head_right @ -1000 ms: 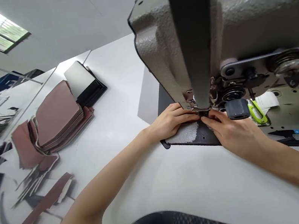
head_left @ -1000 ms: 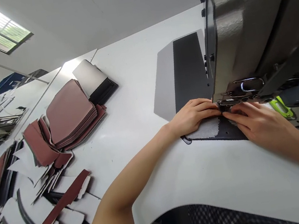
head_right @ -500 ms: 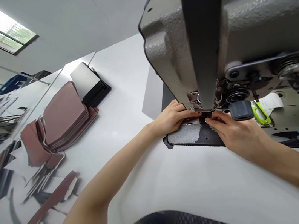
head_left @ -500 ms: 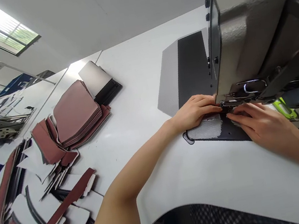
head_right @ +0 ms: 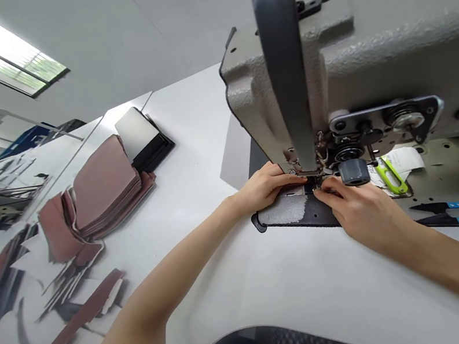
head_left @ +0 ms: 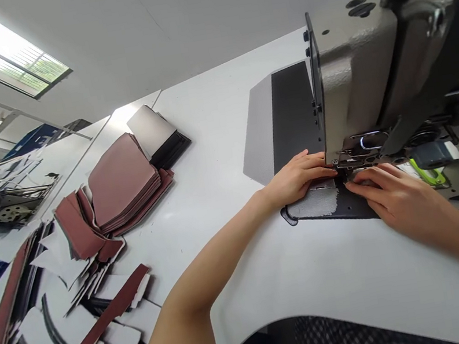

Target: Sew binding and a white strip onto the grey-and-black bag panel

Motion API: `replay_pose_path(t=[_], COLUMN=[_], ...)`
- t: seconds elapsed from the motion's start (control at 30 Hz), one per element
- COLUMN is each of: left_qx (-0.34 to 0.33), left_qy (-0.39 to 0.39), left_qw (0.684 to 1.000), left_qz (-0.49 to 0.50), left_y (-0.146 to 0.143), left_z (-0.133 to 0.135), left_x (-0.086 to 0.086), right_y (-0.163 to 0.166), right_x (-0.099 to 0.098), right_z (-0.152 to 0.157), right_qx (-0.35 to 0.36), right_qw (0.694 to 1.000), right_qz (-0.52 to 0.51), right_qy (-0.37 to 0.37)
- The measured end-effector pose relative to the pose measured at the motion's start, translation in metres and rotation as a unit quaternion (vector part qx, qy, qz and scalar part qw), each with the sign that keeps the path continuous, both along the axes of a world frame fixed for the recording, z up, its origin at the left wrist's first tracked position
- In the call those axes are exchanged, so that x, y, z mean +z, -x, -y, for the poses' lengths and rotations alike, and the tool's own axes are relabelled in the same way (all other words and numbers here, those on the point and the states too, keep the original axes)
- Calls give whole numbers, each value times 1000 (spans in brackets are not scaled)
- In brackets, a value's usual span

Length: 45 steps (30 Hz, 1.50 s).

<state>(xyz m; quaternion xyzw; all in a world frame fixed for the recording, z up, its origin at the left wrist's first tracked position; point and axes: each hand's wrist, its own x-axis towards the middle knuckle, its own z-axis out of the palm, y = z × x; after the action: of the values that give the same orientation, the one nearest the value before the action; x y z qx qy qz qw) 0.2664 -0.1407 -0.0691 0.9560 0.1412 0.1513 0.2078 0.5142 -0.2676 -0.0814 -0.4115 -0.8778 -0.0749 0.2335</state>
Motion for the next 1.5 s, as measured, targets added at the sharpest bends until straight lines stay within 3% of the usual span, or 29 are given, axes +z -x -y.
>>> replay_pose_path(t=[0.17,0.37,0.5,0.67,0.8,1.0,1.13,1.3,1.5], left_qx=[39,266,208,131,128,155,150,142,147], left_qy=[26,90,42,-52,-95,-49,-46,-47,-66], left_qw=[999,958,971,985,982,979,979,979,979], left_qz=[-8,-51,-114,-101,-100,-127,-134,-141,-126], left_y=[-3,-15,-5,5,3,3,3,4,2], left_z=[8,81,113,118,120,126,131,130,132], left_x=[-6,13,28,17,7,9,8,7,9], right_y=[-2,-15,-19,-1,12,23,34,46,52], right_x=[-4,5,13,11,7,7,10,8,8], right_z=[-3,10,39,75,85,85,87,89,82], right_qx=[0,-30,-91,-152,-216,-243,-259,-224,-175], right_qw=[999,991,965,929,914,917,936,962,983], right_qz=[-22,-65,-95,-163,-201,-177,-158,-136,-13], right_qy=[24,117,227,296,279,262,176,75,-47])
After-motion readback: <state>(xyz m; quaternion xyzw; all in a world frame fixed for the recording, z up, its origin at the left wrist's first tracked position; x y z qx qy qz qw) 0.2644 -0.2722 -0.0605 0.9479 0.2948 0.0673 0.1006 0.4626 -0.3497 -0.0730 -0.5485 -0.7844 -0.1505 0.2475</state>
